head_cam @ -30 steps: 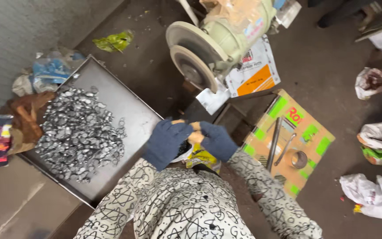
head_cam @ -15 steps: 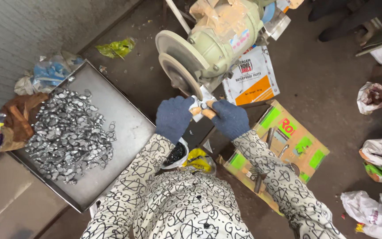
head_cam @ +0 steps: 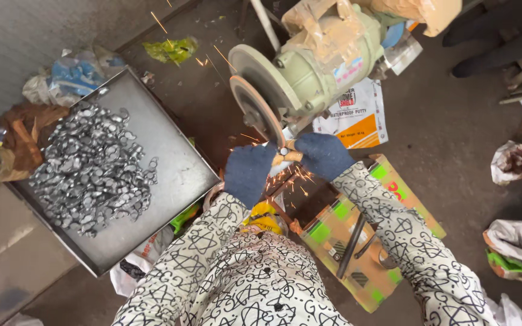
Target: The person picks small metal pieces one at a time from a container, holds each against a spinning bench grinder to grind its edge with sparks flying, and places the ground piece onto a large tray of finished pieces, repeating the cycle throughout the episode.
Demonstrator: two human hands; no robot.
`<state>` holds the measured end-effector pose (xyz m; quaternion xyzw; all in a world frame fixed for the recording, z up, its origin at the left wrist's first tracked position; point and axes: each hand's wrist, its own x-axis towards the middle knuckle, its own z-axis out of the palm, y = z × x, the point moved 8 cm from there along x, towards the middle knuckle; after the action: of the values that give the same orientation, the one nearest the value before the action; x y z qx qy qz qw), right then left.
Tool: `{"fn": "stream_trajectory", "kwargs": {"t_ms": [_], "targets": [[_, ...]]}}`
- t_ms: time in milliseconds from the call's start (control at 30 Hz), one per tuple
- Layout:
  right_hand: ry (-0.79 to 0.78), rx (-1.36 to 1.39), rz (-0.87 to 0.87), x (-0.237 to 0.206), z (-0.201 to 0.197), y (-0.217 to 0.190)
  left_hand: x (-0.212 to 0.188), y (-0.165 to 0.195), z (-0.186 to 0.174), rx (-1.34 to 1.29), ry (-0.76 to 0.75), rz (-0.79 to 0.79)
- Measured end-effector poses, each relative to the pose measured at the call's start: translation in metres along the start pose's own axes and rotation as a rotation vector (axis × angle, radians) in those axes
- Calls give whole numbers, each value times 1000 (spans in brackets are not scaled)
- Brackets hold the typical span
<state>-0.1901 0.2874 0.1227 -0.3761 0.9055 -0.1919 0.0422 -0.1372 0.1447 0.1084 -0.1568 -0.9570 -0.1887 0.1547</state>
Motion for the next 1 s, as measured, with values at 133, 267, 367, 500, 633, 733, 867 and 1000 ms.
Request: {"fn": "stream_trajectory", "kwargs": {"t_ms": [133, 267, 367, 500, 633, 733, 867, 1000], "targets": [[22, 2, -15, 3, -3, 1, 2, 0, -11, -182, 26, 18], [440, 365, 312, -37, 1, -23, -11, -1, -25, -298, -11, -42], [684, 1767, 577, -73, 78, -49, -43, 10, -24, -518, -181, 181], [351, 2180, 996, -98, 169, -112, -96, -117, -30, -480, 117, -359], [109, 2078, 759, -85, 171, -158, -151, -227, -10, 352, -130, -512], [135, 825, 387, -51, 126, -169, -155, -210, 3, -155, -57, -370], [111, 85, 177, -29, 68, -170, -132, -105, 3, -759, -298, -231], [176, 42, 123, -40, 8, -144, -83, -36, -19, -734, -608, -302]]}}
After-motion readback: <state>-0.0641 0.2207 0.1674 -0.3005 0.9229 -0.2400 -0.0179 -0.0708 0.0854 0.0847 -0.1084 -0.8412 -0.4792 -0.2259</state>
